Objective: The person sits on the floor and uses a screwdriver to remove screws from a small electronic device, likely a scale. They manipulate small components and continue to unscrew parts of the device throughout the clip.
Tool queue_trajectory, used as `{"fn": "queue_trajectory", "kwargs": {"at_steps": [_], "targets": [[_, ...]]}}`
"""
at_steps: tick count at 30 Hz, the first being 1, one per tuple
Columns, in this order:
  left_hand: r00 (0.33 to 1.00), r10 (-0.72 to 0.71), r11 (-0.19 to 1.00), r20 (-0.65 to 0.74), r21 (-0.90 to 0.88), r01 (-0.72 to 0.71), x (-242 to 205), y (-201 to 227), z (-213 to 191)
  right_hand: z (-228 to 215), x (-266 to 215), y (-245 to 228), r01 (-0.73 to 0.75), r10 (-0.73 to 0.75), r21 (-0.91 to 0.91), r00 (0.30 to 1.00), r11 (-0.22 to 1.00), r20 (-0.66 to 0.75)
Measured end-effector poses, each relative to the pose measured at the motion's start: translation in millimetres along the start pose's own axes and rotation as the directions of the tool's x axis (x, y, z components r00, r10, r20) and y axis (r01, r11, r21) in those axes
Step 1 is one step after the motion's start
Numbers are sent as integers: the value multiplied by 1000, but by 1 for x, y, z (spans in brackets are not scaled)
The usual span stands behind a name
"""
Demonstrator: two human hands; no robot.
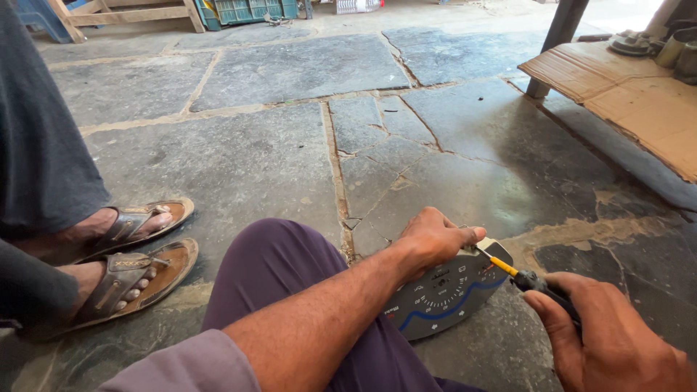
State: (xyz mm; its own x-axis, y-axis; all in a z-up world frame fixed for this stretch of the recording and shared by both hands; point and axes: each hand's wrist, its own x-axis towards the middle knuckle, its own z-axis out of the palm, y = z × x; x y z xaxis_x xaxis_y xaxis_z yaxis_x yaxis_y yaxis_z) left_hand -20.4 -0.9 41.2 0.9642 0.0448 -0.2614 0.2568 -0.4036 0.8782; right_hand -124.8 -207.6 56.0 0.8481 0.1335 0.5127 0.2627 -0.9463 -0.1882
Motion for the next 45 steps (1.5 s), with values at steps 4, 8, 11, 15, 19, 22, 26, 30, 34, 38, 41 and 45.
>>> {"fn": "queue_trajectory", "kwargs": {"at_steps": [4, 8, 11, 15, 19, 22, 26, 30, 34, 38, 41, 45], "targets": [[1000, -18, 1000, -6, 18, 18, -3, 3, -3, 3, -4, -5, 16, -11, 187, 1000, 982, -29], [998, -52, 999, 32, -8, 52, -5, 3, -1, -1, -4, -9, 159, -143, 199, 985, 967, -94], [999, -32, 999, 39, 8, 32, -6, 3, 0, -9, 5, -9, 82, -79, 40, 994, 996, -69], [999, -13, 1000, 40, 0, 13, -6, 3, 1, -15, 14, -14, -168, 199, -200, 969, 965, 144], [1000, -23, 1000, 21, -1, 23, -8, 3, -1, -16, 4, -25, -91, 89, 14, 993, 996, 75], [999, -31, 999, 19, -23, 32, -9, 4, 0, -16, 2, -27, 213, -178, 221, 970, 952, -166], [1000, -9, 1000, 27, -17, 9, -6, 4, 4, -23, 9, -20, 59, -57, 34, 997, 998, -49], [999, -1, 999, 44, -50, 3, -1, 2, 7, -28, 11, -20, -200, 232, -215, 964, 956, 134], [1000, -19, 1000, 7, 10, 19, -2, 2, 4, -27, 7, -29, -142, 170, -190, 975, 971, 142], [999, -38, 999, -5, 11, 38, -5, 2, 1, -22, 10, -32, -145, 199, -277, 963, 950, 179], [999, -33, 999, 13, 11, 33, -5, 2, 1, -23, 10, -28, -199, 290, -341, 926, 919, 242], [999, -10, 1000, 31, -6, 10, -5, 0, 4, -19, 6, -23, -181, 266, -339, 937, 923, 224]]}}
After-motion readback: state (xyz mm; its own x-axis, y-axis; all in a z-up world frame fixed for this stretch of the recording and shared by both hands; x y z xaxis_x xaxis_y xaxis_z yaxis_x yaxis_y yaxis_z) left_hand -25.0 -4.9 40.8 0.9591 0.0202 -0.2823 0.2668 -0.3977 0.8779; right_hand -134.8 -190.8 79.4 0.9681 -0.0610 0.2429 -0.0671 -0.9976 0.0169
